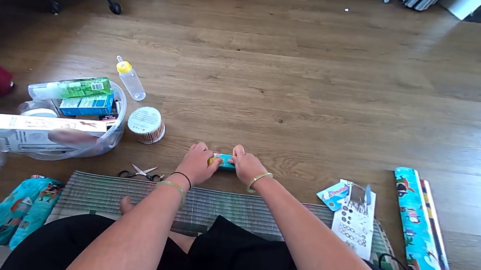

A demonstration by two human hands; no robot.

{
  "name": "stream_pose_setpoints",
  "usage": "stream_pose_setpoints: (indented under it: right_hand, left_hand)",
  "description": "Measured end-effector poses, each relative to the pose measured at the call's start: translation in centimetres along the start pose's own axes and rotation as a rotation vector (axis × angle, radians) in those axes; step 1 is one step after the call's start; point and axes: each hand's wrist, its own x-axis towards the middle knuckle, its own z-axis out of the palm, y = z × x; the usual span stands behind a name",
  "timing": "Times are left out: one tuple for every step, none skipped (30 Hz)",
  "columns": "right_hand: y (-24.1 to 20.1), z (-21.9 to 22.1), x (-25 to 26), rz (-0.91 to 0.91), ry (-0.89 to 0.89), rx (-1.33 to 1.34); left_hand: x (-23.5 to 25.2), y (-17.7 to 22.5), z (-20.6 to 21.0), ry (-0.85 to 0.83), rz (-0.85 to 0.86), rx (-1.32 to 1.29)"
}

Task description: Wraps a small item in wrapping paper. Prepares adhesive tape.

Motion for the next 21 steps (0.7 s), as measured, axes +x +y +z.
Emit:
stream_pose_setpoints:
  right_hand:
    - [0.1,0.0,0.0,0.001,0.0,0.003]
    - [0.1,0.0,-0.1,0.002,-0.002,0.005]
    - [0.1,-0.1,-0.1,0.0,-0.009,0.003]
    - [0.0,-0.2,-0.1,-0.001,-0.018,0.003]
    - [0.0,-0.3,-0.1,-0.003,-0.026,0.013]
    - [0.1,-0.3,-0.1,-0.01,-0.03,0.031]
    - [0.2,-0.4,-0.1,-0.022,-0.032,0.059]
    - [0.4,-0.6,-0.1,-0.041,-0.034,0.098]
    - [0.7,-0.7,0.0,-0.062,-0.036,0.133]
    - [0.8,-0.9,0.0,-0.08,-0.04,0.158]
    - [0.8,-1.1,0.1,-0.093,-0.051,0.173]
    - [0.8,-1.2,0.1,-0.101,-0.065,0.18]
    - [0.9,-1.3,0.1,-0.108,-0.074,0.185]
    - [1.0,-1.3,0.2,-0.112,-0.078,0.189]
    - [1.1,-1.3,0.2,-0.116,-0.078,0.193]
    - [1.3,-1.2,0.3,-0.121,-0.075,0.198]
    - [1.4,-1.2,0.3,-0.125,-0.074,0.198]
    - [1.5,-1.2,0.4,-0.127,-0.073,0.198]
    - [1.6,-1.2,0.4,-0.127,-0.073,0.202]
    - [1.7,-1.2,0.4,-0.127,-0.071,0.211]
    - [1.8,-1.3,0.4,-0.126,-0.071,0.219]
  left_hand:
    - [0.0,-0.2,-0.1,-0.01,-0.016,-0.001]
    - [0.0,-0.4,-0.1,-0.01,-0.029,-0.014]
    - [0.0,-0.7,-0.2,-0.012,-0.041,-0.031]
    - [-0.1,-0.9,-0.2,-0.012,-0.046,-0.055]
    - [-0.2,-1.0,-0.4,-0.015,-0.048,-0.087]
    - [-0.4,-1.0,-0.5,-0.024,-0.046,-0.127]
    - [-0.6,-1.0,-0.7,-0.038,-0.042,-0.174]
    - [-0.8,-0.9,-1.0,-0.056,-0.044,-0.232]
    - [-1.0,-0.8,-1.2,-0.075,-0.056,-0.3]
    - [-1.3,-0.8,-1.3,-0.086,-0.071,-0.355]
    - [-1.4,-0.9,-1.3,-0.089,-0.077,-0.381]
    - [-1.5,-0.9,-1.2,-0.088,-0.081,-0.384]
    - [-1.5,-0.9,-1.1,-0.09,-0.084,-0.366]
    - [-1.4,-0.8,-1.1,-0.095,-0.096,-0.327]
    - [-1.2,-0.6,-1.1,-0.102,-0.116,-0.268]
    - [-1.1,-0.5,-1.0,-0.101,-0.136,-0.216]
    - [-1.0,-0.4,-1.0,-0.097,-0.155,-0.186]
    - [-1.0,-0.3,-1.0,-0.092,-0.163,-0.182]
    - [-1.1,-0.2,-1.0,-0.086,-0.161,-0.194]
    - [-1.1,-0.3,-0.9,-0.087,-0.154,-0.214]
    - [-1.2,-0.5,-0.8,-0.088,-0.143,-0.233]
